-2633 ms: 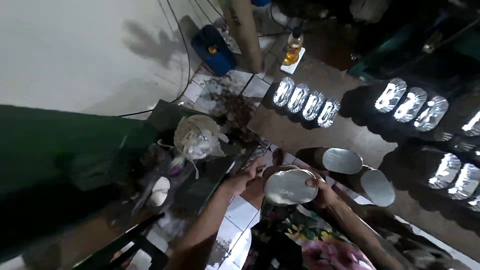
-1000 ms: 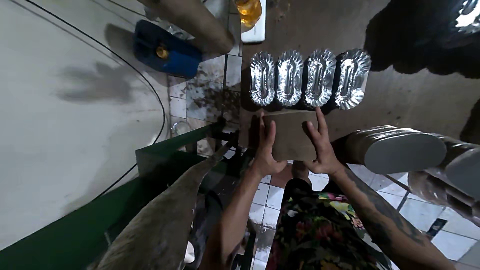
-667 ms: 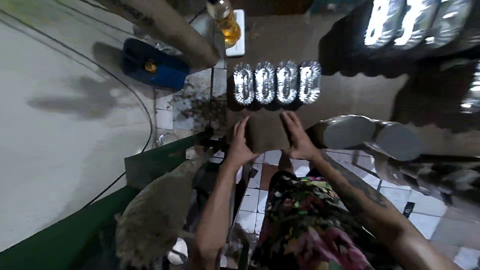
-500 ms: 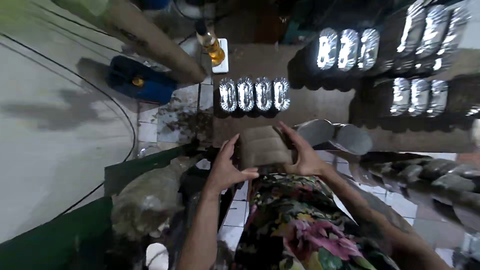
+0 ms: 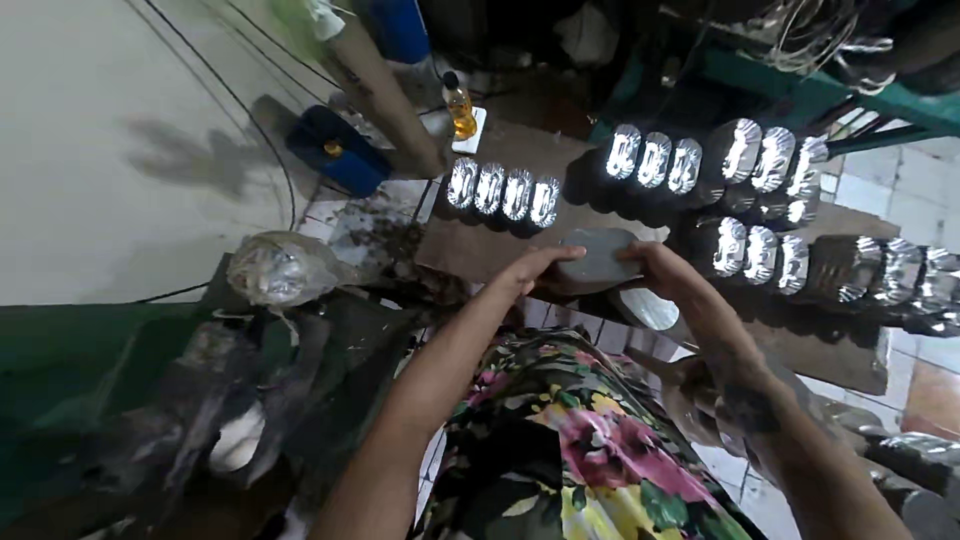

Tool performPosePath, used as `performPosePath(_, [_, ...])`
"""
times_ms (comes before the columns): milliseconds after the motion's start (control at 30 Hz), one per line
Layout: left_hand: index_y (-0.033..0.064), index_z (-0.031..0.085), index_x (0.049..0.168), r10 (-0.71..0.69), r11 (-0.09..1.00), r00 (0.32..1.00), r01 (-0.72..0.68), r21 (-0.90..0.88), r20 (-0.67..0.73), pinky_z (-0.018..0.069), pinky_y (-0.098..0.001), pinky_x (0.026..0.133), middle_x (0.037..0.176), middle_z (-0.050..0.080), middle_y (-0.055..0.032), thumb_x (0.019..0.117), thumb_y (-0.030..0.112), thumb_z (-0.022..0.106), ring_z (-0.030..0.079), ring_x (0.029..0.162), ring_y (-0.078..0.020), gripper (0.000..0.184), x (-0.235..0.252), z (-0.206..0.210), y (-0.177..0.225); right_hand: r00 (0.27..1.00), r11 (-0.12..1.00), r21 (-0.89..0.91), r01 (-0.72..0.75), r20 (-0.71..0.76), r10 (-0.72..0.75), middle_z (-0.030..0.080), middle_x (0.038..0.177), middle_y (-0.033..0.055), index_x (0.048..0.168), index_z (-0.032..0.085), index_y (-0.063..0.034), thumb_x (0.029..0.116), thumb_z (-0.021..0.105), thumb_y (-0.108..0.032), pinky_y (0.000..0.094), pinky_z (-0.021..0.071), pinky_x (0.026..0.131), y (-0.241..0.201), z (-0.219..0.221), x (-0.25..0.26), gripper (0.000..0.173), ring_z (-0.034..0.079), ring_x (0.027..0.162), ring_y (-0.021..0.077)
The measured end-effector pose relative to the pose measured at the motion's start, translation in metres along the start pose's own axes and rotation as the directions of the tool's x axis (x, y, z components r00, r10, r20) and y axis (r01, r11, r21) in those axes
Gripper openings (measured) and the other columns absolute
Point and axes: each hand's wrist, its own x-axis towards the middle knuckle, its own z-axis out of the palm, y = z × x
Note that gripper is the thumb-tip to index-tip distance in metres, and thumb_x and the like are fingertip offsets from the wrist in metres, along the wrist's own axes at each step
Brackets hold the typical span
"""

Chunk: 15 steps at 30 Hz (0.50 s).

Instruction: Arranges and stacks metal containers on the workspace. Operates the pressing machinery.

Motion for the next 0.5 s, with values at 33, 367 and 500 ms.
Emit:
performPosePath(33, [0.0013,0.062,0.133,0.004,1.000,1.000,-0.004,-0.003,-0.015,0.0574,-0.0476,0.098,0.123,0.070,-0.0154,0.0893,0.045,0.078,0.068,0.113,-0.0271,0.063,0.001,0.003,-0.003,1.000,1.000,0.004,0.000,0.015,0.000,0.070,0.109,0.0142,0.120,0.063,-0.0038,0.0970,0.056,-0.028,0.0512,0.0603,0.081,0.003,-0.002,0.004,0.034,0.070,0.096,0.0287])
performPosePath(367, [0.0108,0.055,0.143,0.014,0.999,1.000,-0.014,-0.040,-0.004,0.0554,-0.0480,0.099,0.133,0.064,-0.0124,0.0984,0.059,0.059,0.063,0.120,-0.0264,0.066,-0.001,0.011,-0.020,0.976,0.999,-0.048,-0.006,0.217,0.016,0.067,0.116,0.0099,0.125,0.061,-0.0069,0.1019,0.052,-0.029,0.0460,0.0572,0.086,0.013,-0.019,0.020,0.033,0.067,0.102,0.0229])
performPosePath(500, [0.0172,0.044,0.153,-0.067,0.927,0.997,0.078,-0.368,0.043,0.0511,-0.0668,0.099,0.141,0.060,-0.0186,0.0825,0.095,0.033,0.060,0.127,-0.0395,0.105,0.005,0.007,-0.016,0.978,0.997,0.072,-0.003,0.208,-0.012,0.056,0.142,0.0190,0.151,0.045,-0.0112,0.0911,0.047,-0.078,0.0601,0.0488,0.102,0.001,-0.037,0.032,0.090,0.057,0.126,0.0363])
